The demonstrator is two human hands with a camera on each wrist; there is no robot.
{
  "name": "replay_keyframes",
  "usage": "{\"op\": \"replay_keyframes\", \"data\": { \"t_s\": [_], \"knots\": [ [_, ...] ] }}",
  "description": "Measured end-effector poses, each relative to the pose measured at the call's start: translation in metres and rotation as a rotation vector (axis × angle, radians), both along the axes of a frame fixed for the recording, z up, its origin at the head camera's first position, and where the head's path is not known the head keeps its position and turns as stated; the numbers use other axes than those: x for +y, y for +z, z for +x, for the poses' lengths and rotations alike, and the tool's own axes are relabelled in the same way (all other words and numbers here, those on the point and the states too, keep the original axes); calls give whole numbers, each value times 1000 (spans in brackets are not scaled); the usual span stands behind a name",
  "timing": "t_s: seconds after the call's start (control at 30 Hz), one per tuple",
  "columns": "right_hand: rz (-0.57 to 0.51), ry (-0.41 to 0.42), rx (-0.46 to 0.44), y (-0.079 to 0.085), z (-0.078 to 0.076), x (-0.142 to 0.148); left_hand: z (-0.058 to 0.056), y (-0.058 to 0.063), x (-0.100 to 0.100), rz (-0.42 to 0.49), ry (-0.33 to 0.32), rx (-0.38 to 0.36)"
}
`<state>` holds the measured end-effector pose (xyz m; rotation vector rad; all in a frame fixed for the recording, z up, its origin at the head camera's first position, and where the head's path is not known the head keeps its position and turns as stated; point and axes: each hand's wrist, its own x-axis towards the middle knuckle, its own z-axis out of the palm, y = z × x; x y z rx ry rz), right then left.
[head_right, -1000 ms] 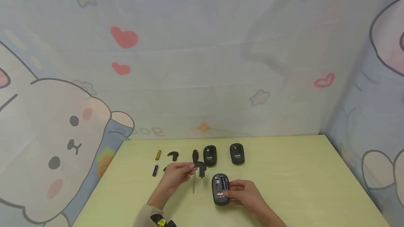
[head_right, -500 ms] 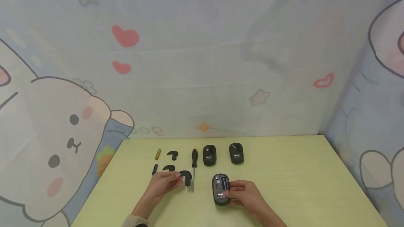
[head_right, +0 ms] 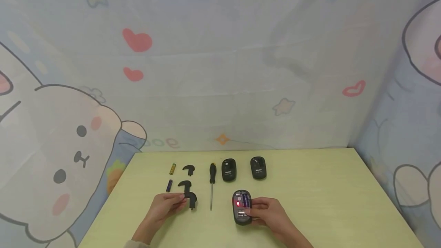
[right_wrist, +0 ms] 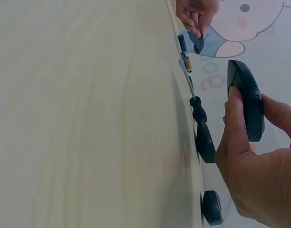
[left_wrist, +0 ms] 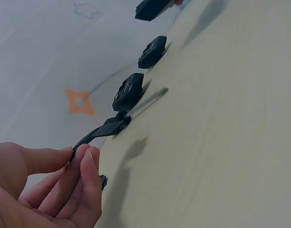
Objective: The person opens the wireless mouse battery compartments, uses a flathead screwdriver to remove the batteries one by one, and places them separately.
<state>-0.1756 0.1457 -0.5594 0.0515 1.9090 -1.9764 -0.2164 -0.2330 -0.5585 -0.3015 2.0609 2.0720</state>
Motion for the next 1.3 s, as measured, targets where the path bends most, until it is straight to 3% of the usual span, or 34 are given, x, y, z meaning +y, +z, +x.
{"op": "replay_keyframes", "data": {
  "t_s": [0.53,0.67,0.83,0.97,1.3],
  "knots": [
    [-2,-14,3,1,1,0,-2,-6,-16,-188,87,15],
    [-2,-3,12,1,0,-1,-2,-6,-16,-325,79,65],
    [7,2,10,1,1,-1,-3,-7,-14,-584,86,114],
    [2,3,11,0,0,0,-4,-6,-12,-733,102,143],
    [7,-21,-15,-1,-1,0,-3,1,-11,-857,113,239]
  ]
}}
